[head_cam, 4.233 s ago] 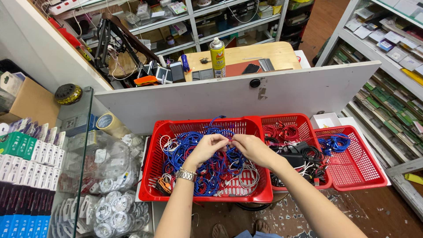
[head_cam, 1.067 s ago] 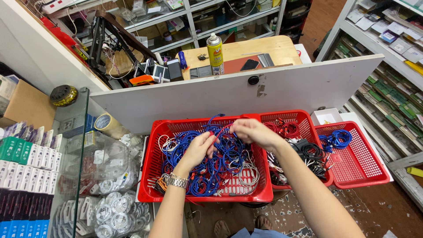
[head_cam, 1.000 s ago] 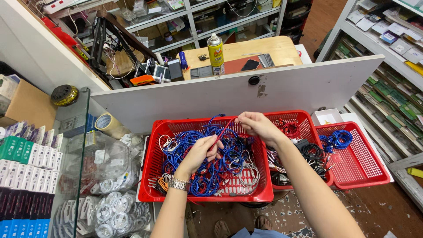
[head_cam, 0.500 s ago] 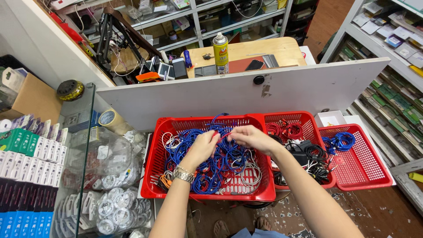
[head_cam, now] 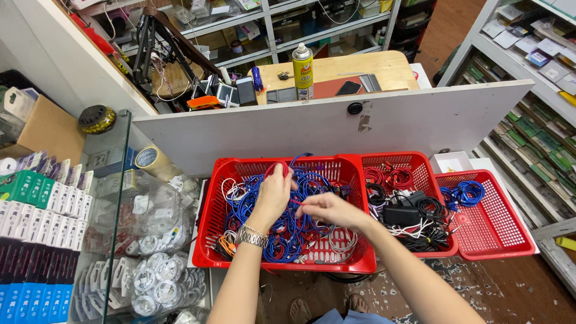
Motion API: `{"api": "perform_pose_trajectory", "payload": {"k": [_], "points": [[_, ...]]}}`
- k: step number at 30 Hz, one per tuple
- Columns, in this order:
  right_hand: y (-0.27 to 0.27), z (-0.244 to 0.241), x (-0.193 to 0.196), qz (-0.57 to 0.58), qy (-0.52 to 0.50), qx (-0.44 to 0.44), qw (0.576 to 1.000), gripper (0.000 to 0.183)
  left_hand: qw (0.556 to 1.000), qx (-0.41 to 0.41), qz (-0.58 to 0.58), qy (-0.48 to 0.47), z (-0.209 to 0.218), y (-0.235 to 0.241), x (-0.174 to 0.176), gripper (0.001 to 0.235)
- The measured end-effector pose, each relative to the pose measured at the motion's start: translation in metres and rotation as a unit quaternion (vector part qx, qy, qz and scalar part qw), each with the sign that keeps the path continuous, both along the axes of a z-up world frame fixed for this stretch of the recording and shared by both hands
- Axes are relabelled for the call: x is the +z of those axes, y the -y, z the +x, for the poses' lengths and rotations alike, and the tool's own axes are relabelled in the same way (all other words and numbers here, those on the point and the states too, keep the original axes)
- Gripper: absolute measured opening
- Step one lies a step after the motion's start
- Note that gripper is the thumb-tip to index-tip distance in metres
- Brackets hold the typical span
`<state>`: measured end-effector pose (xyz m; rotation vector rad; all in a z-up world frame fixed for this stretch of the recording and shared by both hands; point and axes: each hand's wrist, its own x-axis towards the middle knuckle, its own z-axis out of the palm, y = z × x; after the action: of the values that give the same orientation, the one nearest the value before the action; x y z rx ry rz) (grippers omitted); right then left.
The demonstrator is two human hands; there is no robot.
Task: The person sorts through a large pile of tangled cables in a red basket, untangling and coiling them by hand. They separate the cables by color and type, placing the coiled blue cables into a separate basket.
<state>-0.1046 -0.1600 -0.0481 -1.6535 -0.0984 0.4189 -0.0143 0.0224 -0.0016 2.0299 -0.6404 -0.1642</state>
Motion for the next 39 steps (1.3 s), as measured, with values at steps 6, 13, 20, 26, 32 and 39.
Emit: {"api": "perform_pose_trajectory", "payload": {"k": [6, 13, 20, 26, 32, 39], "points": [[0.069, 0.032, 0.000, 0.029, 0.008, -0.132, 0.991, 0.026, 0.891, -0.202, -0.185, -0.361, -0.004, -0.015, -0.026, 0.047], [0.001, 0.002, -0.032, -0.034, 0.061, -0.047, 0.996, 0.035, 0.875, -0.074, -0.390, -0.276, 0.006, 0.018, -0.018, 0.026], [0.047, 0.017, 0.012, -0.094, 0.115, 0.031, 0.988, 0.032, 0.977, -0.073, 0.183, -0.083, -0.003, 0.002, -0.024, 0.037], [0.079, 0.037, -0.005, 0.000, 0.032, -0.144, 0.989, 0.026, 0.773, -0.307, -0.369, -0.415, -0.009, -0.014, -0.028, 0.034], [-0.019, 0.000, -0.039, 0.038, -0.043, -0.151, 0.987, 0.031, 0.867, -0.056, -0.407, -0.281, -0.007, 0.009, -0.025, 0.025], [-0.031, 0.001, 0.003, -0.044, 0.047, -0.205, 0.977, 0.027, 0.994, 0.032, -0.061, -0.081, -0.015, 0.013, -0.036, 0.031]]}}
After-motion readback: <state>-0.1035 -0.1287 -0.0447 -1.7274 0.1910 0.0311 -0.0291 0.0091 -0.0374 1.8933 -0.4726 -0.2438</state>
